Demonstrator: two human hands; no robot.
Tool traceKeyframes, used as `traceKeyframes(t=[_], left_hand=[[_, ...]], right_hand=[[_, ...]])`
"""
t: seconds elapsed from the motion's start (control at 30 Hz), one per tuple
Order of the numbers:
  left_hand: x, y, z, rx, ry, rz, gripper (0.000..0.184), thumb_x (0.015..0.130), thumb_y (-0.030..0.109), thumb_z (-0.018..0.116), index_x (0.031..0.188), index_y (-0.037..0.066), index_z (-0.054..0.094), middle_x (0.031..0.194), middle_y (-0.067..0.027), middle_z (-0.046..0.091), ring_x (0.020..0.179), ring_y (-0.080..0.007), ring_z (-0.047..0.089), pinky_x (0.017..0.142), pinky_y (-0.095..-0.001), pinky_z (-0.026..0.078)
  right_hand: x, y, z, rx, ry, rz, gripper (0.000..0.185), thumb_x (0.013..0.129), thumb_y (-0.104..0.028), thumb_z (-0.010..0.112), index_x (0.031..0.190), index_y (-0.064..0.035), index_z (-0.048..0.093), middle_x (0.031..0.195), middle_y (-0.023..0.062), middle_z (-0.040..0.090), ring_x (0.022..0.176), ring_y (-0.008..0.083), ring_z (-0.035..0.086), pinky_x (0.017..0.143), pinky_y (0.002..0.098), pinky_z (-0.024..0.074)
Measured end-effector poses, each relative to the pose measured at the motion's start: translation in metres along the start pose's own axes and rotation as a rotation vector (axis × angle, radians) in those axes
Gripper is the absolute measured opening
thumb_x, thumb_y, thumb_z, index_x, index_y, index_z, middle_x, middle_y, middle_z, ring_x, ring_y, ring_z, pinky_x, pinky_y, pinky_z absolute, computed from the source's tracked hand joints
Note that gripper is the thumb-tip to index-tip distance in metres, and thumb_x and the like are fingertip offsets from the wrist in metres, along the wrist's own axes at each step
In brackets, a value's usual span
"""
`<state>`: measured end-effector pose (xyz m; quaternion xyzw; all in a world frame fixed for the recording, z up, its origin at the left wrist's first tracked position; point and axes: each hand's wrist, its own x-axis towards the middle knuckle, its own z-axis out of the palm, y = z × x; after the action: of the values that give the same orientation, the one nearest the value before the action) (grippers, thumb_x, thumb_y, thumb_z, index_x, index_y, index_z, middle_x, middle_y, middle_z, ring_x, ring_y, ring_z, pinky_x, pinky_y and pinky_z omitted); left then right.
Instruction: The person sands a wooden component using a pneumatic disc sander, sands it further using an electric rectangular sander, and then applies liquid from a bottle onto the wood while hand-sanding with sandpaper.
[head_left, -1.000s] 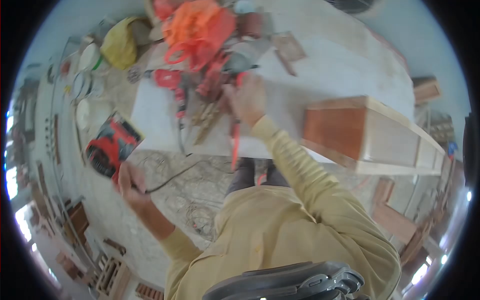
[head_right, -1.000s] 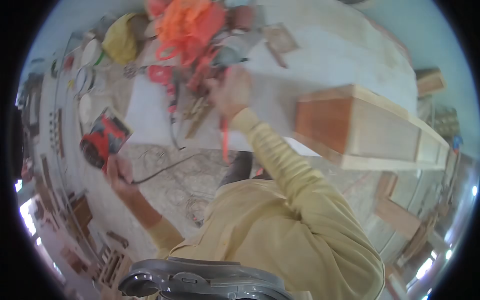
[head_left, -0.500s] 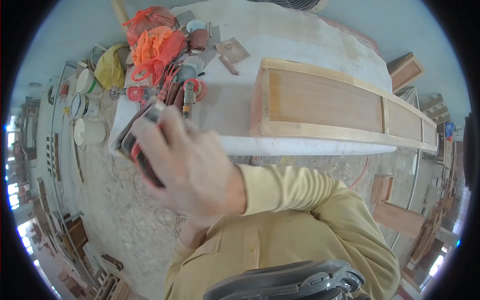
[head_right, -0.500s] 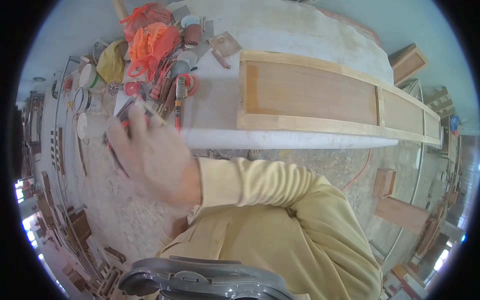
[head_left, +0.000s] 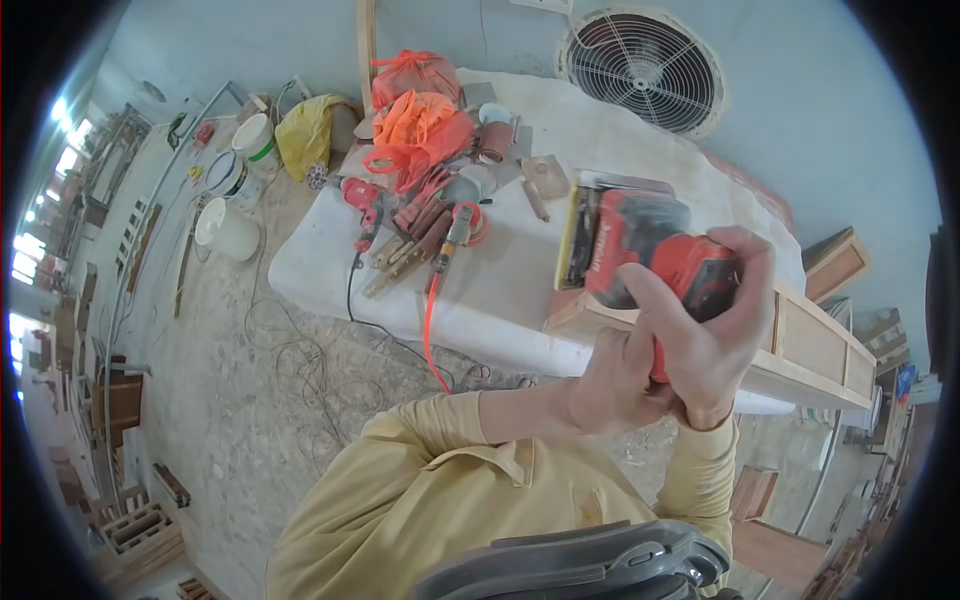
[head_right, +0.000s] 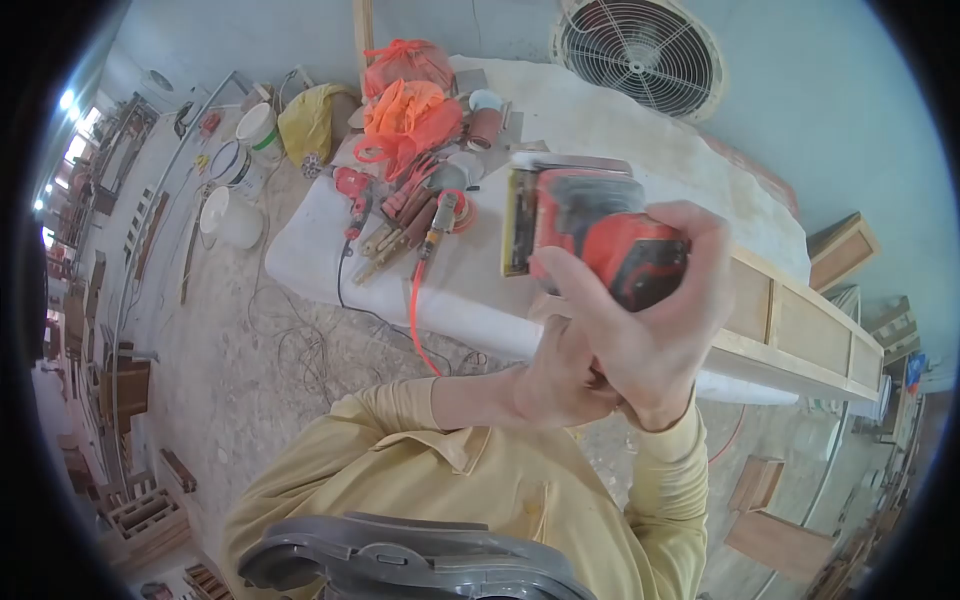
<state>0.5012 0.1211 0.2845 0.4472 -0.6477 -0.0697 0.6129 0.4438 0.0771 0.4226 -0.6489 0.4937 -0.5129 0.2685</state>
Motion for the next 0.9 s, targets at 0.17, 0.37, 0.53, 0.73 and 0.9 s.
traceKeyframes(t=[0.17,0.37,0.53,0.73,0.9], left_hand=[[0.017,-0.004,-0.005,-0.022,-0.019,0.023,0.092,0.073,0.015,0.089,0.146,-0.015,0.042,0.085,-0.0167,0.068,0.071,-0.0391,0.067,0.069,-0.0511,0.047],[0.031,-0.005,-0.017,-0.157,-0.154,0.005,0.072,0.075,0.012,0.085,0.131,-0.011,0.046,0.079,-0.0177,0.067,0.067,-0.0426,0.068,0.061,-0.0517,0.048],[0.032,-0.019,-0.002,-0.377,-0.244,0.105,0.060,0.078,0.009,0.083,0.123,-0.010,0.047,0.072,-0.0170,0.065,0.063,-0.0420,0.067,0.057,-0.0520,0.050],[-0.002,-0.013,-0.019,-0.401,-0.727,-0.083,0.068,0.092,0.022,0.083,0.144,-0.007,0.049,0.078,-0.0159,0.067,0.073,-0.0396,0.071,0.070,-0.0513,0.054],[-0.025,-0.083,-0.048,-0.650,-1.281,0.290,0.048,0.104,0.031,0.071,0.141,0.001,0.063,0.094,-0.0177,0.074,0.086,-0.0377,0.073,0.073,-0.0503,0.057]], right_hand=[[0.004,-0.002,0.008,-0.036,0.117,0.039,0.058,0.077,-0.012,0.097,0.117,-0.0012,0.057,0.101,0.0058,0.066,0.086,0.0088,0.061,0.077,0.0260,0.0523],[0.003,-0.013,0.012,-0.044,0.163,0.162,0.058,0.079,-0.009,0.096,0.121,-0.0005,0.057,0.102,0.0058,0.067,0.086,0.0100,0.062,0.076,0.0261,0.0531],[0.001,0.003,0.006,-0.179,0.156,0.172,0.066,0.075,-0.014,0.096,0.127,0.0041,0.059,0.097,0.0079,0.072,0.079,0.0124,0.067,0.071,0.0277,0.0550],[0.025,0.013,-0.044,0.032,0.121,0.492,0.044,0.078,-0.010,0.090,0.113,0.0043,0.068,0.093,0.0067,0.073,0.078,0.0122,0.068,0.070,0.0272,0.0548],[0.054,0.028,-0.059,-0.222,-0.041,0.514,0.043,0.078,-0.011,0.089,0.112,0.0045,0.069,0.091,0.0057,0.073,0.077,0.0115,0.067,0.070,0.0277,0.0550]])
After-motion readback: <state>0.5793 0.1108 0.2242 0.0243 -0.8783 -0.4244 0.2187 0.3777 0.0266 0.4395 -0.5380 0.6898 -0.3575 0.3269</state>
